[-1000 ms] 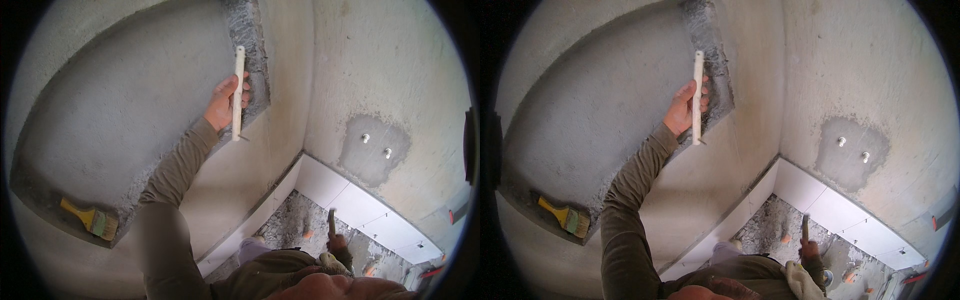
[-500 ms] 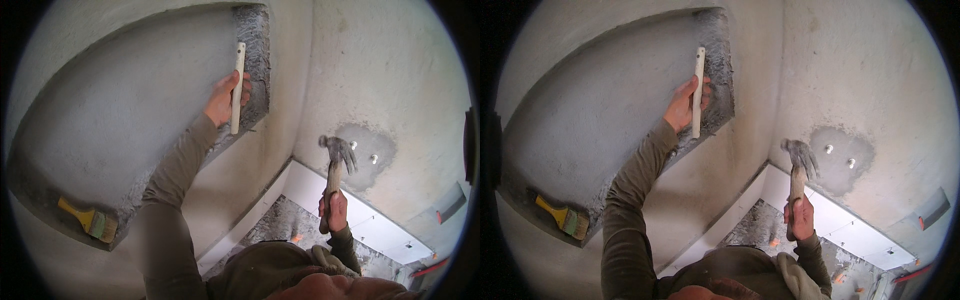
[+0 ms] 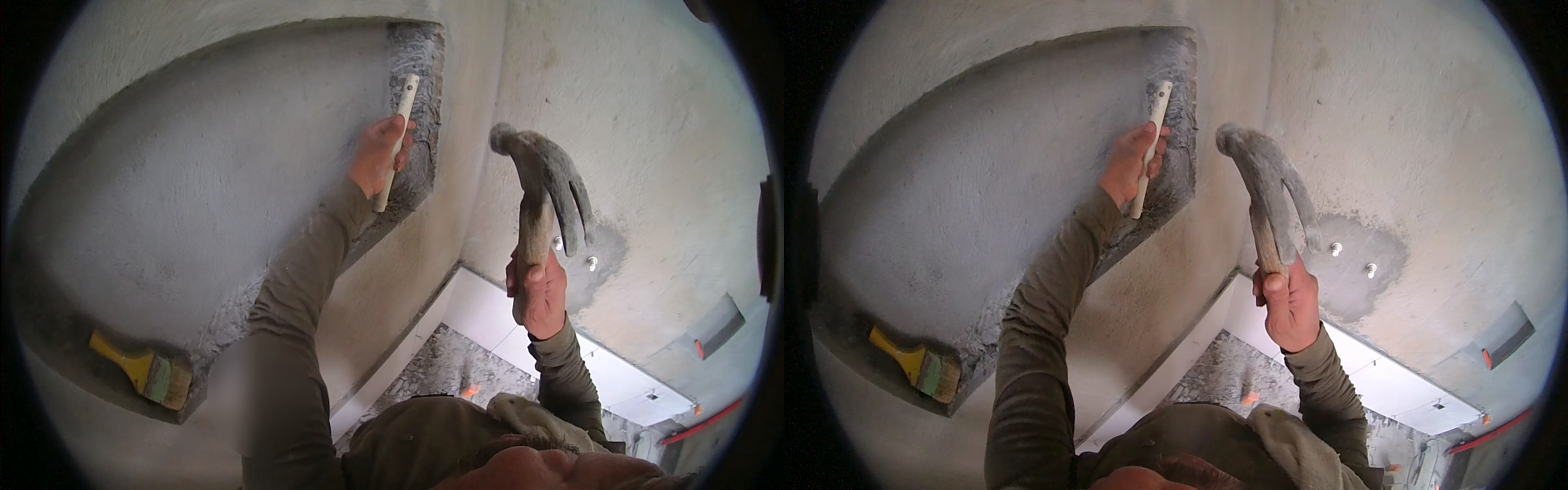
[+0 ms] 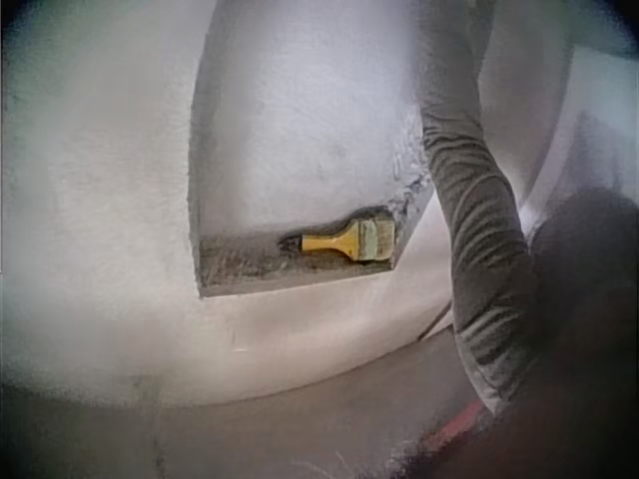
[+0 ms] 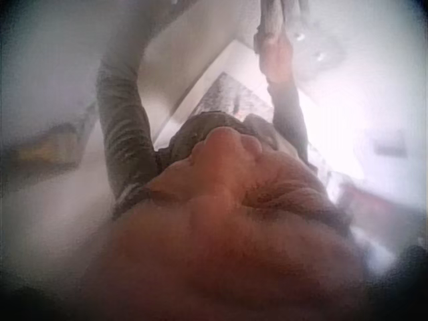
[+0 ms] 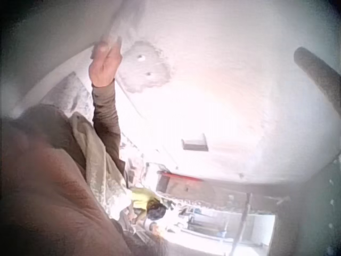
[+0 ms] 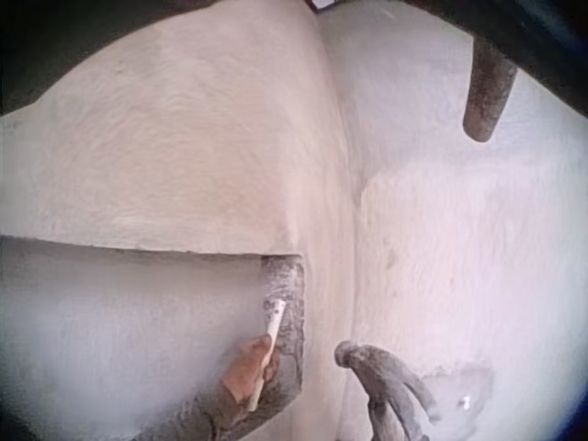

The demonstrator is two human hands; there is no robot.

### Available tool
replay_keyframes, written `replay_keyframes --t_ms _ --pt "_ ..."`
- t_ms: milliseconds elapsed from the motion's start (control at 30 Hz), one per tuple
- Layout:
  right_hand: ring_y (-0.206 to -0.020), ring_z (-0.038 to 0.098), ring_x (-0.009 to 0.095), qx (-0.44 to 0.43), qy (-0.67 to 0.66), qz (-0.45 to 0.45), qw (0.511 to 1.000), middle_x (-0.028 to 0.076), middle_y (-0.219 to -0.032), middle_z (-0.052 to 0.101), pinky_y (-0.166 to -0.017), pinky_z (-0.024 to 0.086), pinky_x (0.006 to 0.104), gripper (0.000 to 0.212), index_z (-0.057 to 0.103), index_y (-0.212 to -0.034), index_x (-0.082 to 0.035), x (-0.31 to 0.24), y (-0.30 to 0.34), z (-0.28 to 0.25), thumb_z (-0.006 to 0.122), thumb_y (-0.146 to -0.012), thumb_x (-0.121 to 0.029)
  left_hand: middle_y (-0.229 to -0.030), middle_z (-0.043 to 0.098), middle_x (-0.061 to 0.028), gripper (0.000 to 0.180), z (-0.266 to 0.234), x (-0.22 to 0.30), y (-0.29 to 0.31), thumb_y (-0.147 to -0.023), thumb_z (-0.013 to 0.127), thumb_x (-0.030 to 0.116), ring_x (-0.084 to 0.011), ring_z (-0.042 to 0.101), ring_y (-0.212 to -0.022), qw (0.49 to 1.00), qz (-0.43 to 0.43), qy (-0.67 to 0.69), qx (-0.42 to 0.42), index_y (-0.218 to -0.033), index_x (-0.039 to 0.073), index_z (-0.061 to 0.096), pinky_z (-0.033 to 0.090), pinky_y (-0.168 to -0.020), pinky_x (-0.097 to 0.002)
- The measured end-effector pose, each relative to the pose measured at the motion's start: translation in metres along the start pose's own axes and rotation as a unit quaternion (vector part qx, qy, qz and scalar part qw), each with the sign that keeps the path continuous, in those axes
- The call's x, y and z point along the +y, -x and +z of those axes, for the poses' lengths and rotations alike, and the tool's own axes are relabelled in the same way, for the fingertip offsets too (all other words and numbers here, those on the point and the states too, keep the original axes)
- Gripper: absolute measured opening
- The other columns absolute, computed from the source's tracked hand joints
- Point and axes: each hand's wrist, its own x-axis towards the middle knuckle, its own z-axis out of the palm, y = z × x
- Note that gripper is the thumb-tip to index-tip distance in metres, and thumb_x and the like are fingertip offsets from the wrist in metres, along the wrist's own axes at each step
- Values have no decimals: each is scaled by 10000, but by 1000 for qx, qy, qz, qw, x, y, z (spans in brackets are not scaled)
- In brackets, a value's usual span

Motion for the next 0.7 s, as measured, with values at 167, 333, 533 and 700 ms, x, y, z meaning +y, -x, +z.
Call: replay_keyframes --t_ms 167,333,533,700 --pt "-571 472 100 13 13 -39 999 38 -689 528 -523 402 261 510 497 -1198 28 -1 -28 11 398 -1032 -443 -781 512 -3 440 2 3 2 -998 536 399 -80 448 -554 1000 -5 -22 1 -1130 -17 587 389 -488 -258" --pt "-558 464 92 8 83 -39 996 16 -651 502 -517 395 257 407 503 -1072 -2 5 -59 21 399 -1041 -395 -771 490 -1 409 7 -4 3 -993 544 398 -71 426 -546 999 14 -38 10 -1071 -1 592 367 -469 -249" --pt "-576 479 98 27 -4 -126 992 6 -672 499 -514 397 270 479 525 -1115 16 -3 -86 47 414 -1023 -441 -731 462 22 352 13 -10 0 -976 563 375 -53 396 -527 998 34 -46 40 -987 24 586 332 -440 -231" --pt "-581 528 159 49 213 -165 962 92 -658 546 -537 438 329 484 523 -1095 58 64 -132 56 440 -1016 -412 -707 452 45 316 12 -12 -6 -979 557 358 -43 391 -531 996 51 -57 38 -951 45 587 327 -442 -224"
